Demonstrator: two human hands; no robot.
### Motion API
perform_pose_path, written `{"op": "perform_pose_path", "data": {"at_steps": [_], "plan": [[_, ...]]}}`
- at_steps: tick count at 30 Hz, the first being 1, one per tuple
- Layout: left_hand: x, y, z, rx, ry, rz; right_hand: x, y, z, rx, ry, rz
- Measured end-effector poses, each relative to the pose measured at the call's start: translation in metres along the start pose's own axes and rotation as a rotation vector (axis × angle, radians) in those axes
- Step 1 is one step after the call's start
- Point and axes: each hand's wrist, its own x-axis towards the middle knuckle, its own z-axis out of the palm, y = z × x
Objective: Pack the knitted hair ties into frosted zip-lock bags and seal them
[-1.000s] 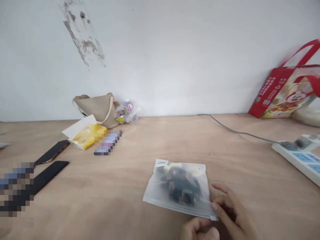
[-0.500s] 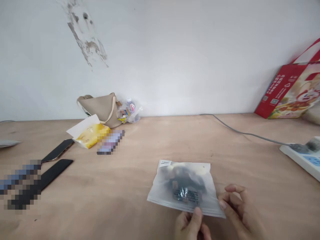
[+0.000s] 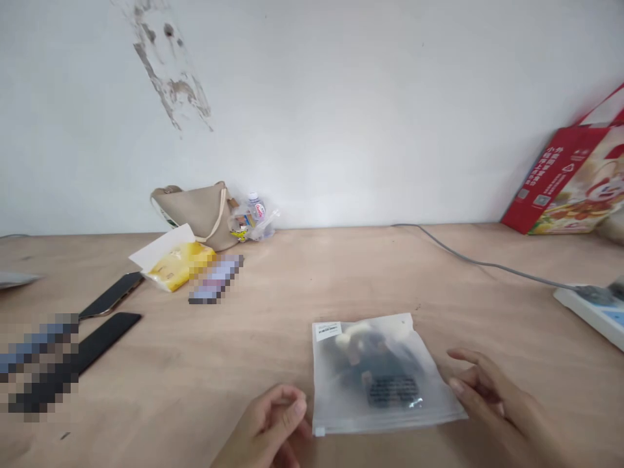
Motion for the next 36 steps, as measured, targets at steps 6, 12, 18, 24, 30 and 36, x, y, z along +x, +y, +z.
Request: {"op": "perform_pose_path", "data": {"at_steps": [6,12,18,24,30,36], "plan": [[0.027,0.026,0.007,0.212,-0.167,0.017,0.032,-0.014,0.0,-0.092,-0.282,-0.075],[0.037,0.023,0.023,0.204,-0.043,0.258,0.024,-0.019,0.021,0.032,-0.145,-0.109],[0.032,0.016,0.02,0.224,0.201,0.648,0.014,-0.015,0.022,0.242,-0.038,-0.085],[0.034,0.021,0.026,0.122,0.21,0.651,0.017,-0.029,0.031,0.327,0.073,-0.077],[0.047,0.038,0.033,-0.01,0.265,0.735,0.034,-0.052,0.037,0.367,0.165,-0.13],[0.073,0.061,0.033,-0.132,0.261,0.736,0.07,-0.065,0.039,0.362,0.163,-0.16]]}}
